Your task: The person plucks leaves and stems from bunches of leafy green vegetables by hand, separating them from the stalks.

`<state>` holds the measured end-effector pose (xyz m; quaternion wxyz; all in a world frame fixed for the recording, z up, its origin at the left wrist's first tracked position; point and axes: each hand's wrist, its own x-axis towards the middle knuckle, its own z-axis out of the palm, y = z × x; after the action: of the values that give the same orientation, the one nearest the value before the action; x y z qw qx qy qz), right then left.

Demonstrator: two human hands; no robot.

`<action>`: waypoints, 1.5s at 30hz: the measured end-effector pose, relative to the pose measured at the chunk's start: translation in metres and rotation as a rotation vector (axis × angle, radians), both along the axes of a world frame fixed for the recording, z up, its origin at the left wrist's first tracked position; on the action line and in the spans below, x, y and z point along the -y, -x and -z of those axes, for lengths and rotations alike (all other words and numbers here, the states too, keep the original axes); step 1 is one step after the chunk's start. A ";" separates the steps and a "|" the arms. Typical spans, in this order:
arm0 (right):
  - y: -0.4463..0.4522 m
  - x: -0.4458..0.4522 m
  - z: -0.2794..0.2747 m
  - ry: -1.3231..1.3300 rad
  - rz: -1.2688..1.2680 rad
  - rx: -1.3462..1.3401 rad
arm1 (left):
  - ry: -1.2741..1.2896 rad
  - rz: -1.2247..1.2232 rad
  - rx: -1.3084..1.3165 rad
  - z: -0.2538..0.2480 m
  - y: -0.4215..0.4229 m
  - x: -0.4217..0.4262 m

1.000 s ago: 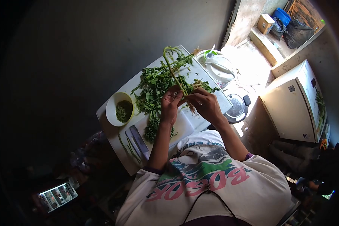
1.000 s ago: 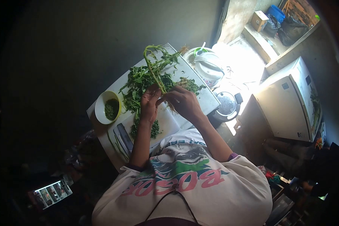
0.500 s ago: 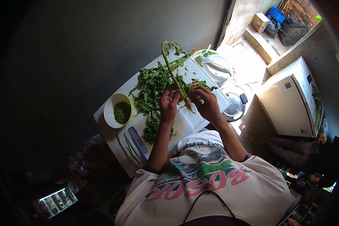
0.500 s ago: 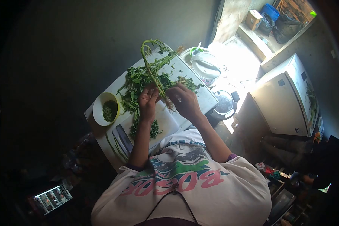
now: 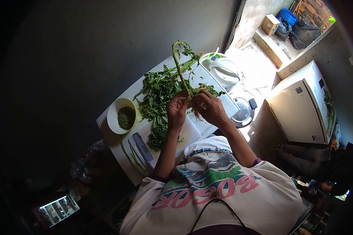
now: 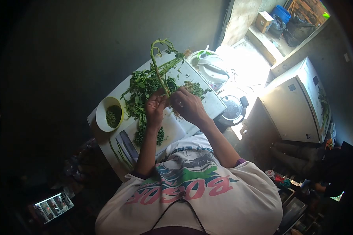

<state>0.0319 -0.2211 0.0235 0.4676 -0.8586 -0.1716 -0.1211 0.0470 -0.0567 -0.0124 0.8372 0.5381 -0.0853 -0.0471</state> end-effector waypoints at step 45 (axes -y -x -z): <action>-0.028 -0.018 0.007 -0.122 0.143 0.035 | -0.252 -0.102 0.109 0.015 0.004 0.000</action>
<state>0.0594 -0.2029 0.0166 0.5062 -0.8363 -0.1103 -0.1793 0.0427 -0.0571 -0.0278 0.7583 0.6445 -0.0967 0.0146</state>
